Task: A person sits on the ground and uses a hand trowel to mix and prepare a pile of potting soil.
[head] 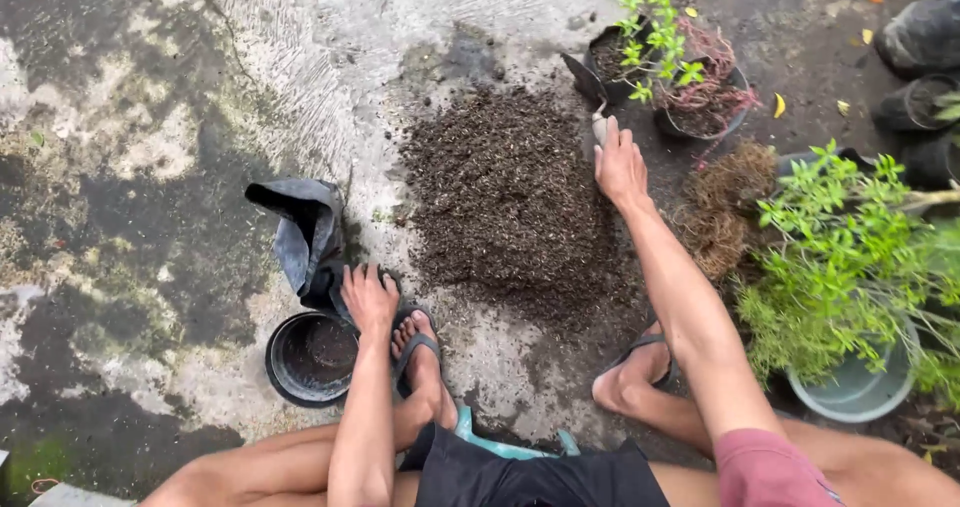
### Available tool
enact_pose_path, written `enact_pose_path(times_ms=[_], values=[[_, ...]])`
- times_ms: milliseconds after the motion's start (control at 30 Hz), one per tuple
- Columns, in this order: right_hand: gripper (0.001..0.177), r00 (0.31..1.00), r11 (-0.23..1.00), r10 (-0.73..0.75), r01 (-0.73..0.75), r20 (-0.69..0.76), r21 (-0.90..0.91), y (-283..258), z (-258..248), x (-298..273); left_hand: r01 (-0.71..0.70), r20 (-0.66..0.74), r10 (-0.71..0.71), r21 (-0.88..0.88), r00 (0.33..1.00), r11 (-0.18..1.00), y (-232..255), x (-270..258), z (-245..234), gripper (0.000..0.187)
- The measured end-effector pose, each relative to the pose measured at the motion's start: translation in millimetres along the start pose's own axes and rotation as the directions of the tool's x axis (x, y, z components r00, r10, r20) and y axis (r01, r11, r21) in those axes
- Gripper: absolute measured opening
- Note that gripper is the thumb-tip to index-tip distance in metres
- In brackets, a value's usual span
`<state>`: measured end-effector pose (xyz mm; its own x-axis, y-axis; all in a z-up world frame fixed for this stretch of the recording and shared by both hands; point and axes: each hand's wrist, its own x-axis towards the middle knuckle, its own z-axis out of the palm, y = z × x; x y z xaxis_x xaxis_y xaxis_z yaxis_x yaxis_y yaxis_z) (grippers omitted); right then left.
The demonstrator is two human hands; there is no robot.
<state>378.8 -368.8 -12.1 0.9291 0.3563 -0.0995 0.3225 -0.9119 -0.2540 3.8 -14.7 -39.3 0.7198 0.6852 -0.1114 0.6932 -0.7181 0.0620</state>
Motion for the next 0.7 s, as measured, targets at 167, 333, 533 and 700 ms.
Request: enact_pose_path(times_ms=[167, 333, 533, 700], values=[[0.060, 0.999, 1.000, -0.007, 0.006, 0.049, 0.031, -2.5, 41.5, 35.9, 0.046, 0.043, -0.044, -0.047, 0.998, 0.998, 7.9, -0.8, -18.8, 0.033], [0.058, 0.983, 0.999, -0.037, 0.043, 0.180, -0.030, 15.1, 8.2, -5.6, 0.052, -0.039, -0.055, -0.077, 0.998, 0.996, -3.8, 0.0, 1.0, 0.032], [0.054, 0.952, 0.930, -0.268, 0.296, 0.151, -0.218, 58.7, -12.3, -31.3, 0.020, -0.160, -0.035, -0.094, 0.986, 0.995, -8.3, 2.5, 9.9, 0.028], [0.048, 0.985, 0.985, -0.158, 0.151, 0.074, 0.082, 4.3, -24.7, -0.3, 0.065, -0.122, -0.081, -0.131, 0.989, 0.989, -5.1, 9.1, 7.1, 0.027]])
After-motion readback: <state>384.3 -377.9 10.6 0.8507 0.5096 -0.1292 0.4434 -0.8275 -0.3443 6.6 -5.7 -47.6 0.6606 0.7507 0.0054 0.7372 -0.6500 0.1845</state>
